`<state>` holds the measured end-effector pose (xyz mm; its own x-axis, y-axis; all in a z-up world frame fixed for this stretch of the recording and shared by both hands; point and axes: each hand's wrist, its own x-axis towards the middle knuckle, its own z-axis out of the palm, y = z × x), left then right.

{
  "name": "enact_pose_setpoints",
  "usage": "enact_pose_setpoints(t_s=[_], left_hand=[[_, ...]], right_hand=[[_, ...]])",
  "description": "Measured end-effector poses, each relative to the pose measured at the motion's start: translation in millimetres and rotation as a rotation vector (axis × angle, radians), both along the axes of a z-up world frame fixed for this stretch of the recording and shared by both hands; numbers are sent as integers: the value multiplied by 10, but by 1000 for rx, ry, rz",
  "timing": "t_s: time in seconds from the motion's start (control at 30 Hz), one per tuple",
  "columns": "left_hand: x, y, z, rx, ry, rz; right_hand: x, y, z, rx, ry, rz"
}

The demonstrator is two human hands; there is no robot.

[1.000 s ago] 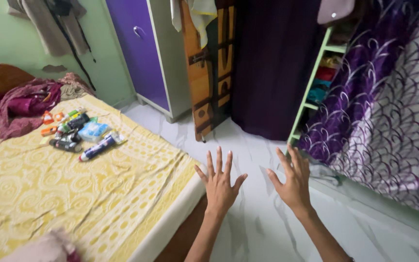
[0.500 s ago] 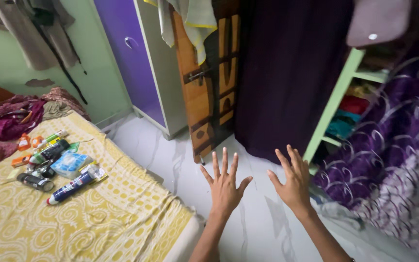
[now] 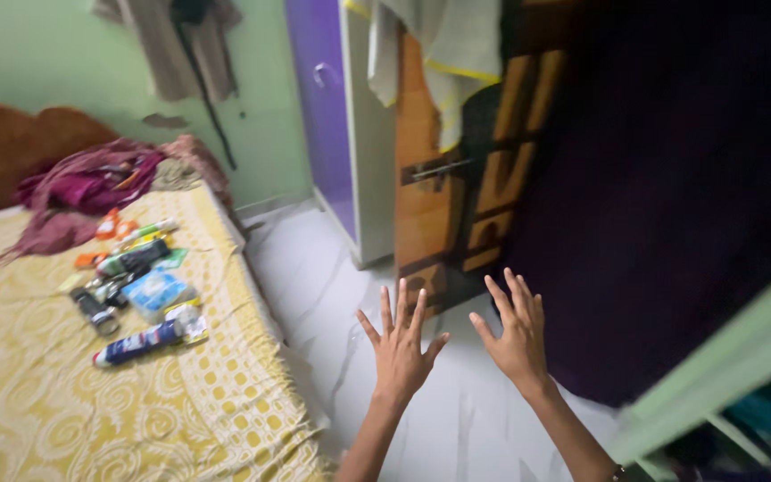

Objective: The person moves between a bedroom and an adjacent bathroom, picking up bottles of floor cleaner, body lotion, and hand soap from a bed and placing them on a bathroom shelf. The person repeats this process for several items.

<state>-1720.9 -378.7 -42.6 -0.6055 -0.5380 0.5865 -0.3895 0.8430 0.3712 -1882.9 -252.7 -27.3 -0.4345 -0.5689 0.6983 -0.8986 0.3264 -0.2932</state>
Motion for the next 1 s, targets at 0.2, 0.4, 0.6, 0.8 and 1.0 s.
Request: enact_pose_setpoints(t_s=[0.2, 0.4, 0.6, 0.8, 1.0], left_hand=[[-301, -706, -163, -9, -1, 180], [-607, -1577, -163, -19, 0, 274], [-891, -2548, -88, -66, 31, 389], [-952, -3177, -249, -18, -33, 473], [-892, -3972, -405, -47, -42, 663]], right_hand=[[-419, -921, -121, -1, 9, 165], [-800, -1943, -78, 16, 3, 290], [-1142, -3130, 63, -9, 31, 389], [-1297, -3985, -138, 69, -21, 487], [-1340, -5137, -338, 76, -70, 638]])
